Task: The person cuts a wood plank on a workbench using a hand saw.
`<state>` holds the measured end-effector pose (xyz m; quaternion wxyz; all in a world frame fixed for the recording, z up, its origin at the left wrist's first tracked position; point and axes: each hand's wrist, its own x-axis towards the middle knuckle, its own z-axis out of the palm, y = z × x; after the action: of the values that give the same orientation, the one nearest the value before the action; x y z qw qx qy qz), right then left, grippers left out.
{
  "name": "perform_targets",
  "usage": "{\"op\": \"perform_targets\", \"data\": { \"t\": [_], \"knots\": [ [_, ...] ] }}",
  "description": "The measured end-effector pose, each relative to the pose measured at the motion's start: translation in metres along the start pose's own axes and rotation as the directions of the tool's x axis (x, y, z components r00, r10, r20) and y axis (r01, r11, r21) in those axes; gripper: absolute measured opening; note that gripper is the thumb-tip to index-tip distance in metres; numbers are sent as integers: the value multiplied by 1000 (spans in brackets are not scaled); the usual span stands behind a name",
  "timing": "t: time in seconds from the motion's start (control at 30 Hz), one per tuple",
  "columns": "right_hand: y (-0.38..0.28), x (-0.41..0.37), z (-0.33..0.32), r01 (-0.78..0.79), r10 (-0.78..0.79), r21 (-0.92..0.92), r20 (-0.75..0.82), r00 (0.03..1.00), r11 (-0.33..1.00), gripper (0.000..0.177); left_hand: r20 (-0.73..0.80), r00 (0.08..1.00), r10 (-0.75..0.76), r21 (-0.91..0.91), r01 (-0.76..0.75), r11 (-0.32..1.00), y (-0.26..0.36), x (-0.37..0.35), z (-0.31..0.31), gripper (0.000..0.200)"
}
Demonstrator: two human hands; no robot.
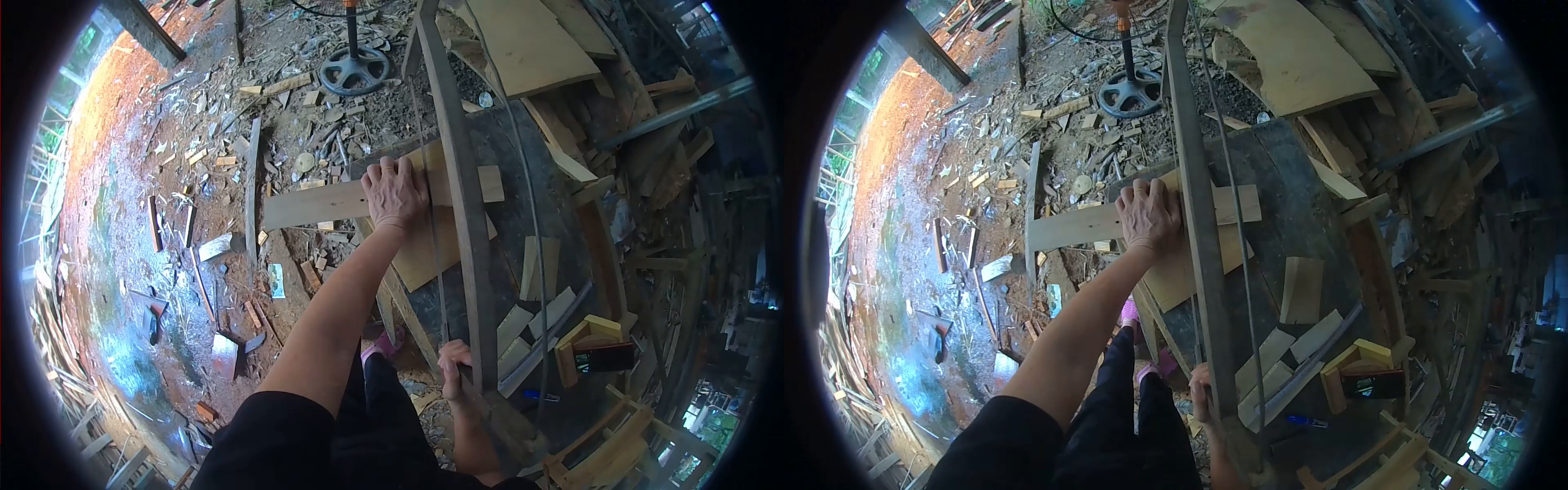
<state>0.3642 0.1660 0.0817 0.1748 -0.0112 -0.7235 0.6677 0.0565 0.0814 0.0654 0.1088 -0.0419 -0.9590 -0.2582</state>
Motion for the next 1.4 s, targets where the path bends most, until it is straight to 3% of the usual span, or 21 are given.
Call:
{"op": "perform_targets", "data": {
  "t": [0.17,0.33,0.47,0.53,1.03,1.4],
  "knots": [
    [-4,1,1,2,-2,-12,-16,1000,1000,14,15,1000,9,5,-9,1000,-1,0,2,22],
    [5,-7,2,2,10,108,-103,995,994,13,20,1000,12,9,-12,1000,0,-1,-2,25],
    [5,-6,1,-2,11,127,-72,997,992,13,57,998,2,24,-4,1000,1,0,-3,25],
    [1,-1,1,25,-24,54,-14,1000,998,12,43,999,3,29,-4,1000,1,0,-2,25],
    [-12,-1,-3,8,-8,3,-5,1000,1000,12,-4,1000,12,6,-12,1000,-1,-1,2,21],
    [-8,3,-3,61,-60,33,-30,998,998,11,-14,1000,-23,-16,23,1000,-3,0,7,19]
  ]
}}
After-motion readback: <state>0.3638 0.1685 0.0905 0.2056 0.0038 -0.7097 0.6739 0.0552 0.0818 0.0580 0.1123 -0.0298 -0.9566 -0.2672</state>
